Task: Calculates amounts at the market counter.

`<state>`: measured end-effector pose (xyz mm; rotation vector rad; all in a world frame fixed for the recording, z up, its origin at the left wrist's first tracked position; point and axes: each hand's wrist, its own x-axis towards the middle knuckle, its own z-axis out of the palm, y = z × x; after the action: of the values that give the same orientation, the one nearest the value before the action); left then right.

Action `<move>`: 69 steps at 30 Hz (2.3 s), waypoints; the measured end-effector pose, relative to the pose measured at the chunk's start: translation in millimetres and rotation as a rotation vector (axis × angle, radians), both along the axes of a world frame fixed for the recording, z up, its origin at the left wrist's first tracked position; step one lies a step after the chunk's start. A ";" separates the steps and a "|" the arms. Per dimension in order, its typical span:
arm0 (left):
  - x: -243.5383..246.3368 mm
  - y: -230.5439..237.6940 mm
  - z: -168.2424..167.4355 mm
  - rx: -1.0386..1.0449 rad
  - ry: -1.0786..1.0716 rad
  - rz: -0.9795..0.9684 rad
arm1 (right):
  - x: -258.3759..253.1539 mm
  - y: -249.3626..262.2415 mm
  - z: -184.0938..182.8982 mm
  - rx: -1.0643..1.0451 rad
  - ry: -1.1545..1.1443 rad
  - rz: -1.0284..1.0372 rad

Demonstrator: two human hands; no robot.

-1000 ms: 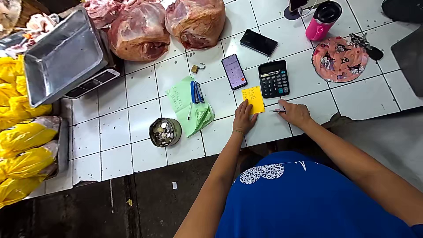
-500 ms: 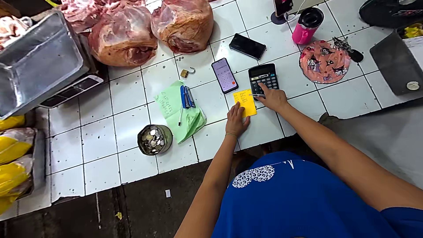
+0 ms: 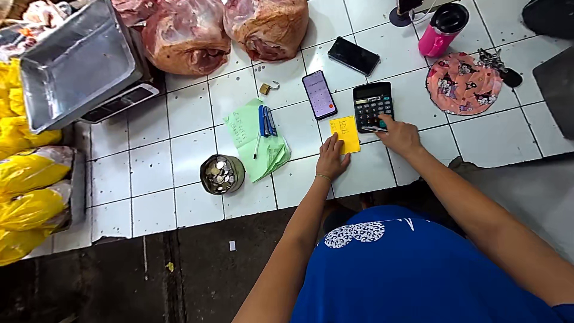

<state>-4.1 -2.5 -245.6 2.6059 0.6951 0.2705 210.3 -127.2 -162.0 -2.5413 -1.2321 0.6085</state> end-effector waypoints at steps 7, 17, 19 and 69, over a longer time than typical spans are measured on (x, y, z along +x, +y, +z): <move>0.6 1.3 -1.8 0.013 -0.012 -0.021 | -11.5 -27.4 -20.6 -0.041 -0.065 0.006; -1.7 -0.1 -4.0 0.033 -0.078 -0.031 | -31.8 -28.9 -15.2 -0.181 0.002 0.073; -2.4 -1.2 -4.2 0.032 -0.084 -0.030 | -27.2 -15.6 -10.5 -0.180 0.002 0.083; -6.0 -2.4 -9.5 0.069 -0.224 -0.027 | -12.8 29.9 -14.5 -0.075 -0.018 0.059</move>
<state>-10.1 -4.9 -255.1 2.5938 0.5810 0.5775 197.6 -97.4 -176.5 -2.5849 -1.3181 0.6572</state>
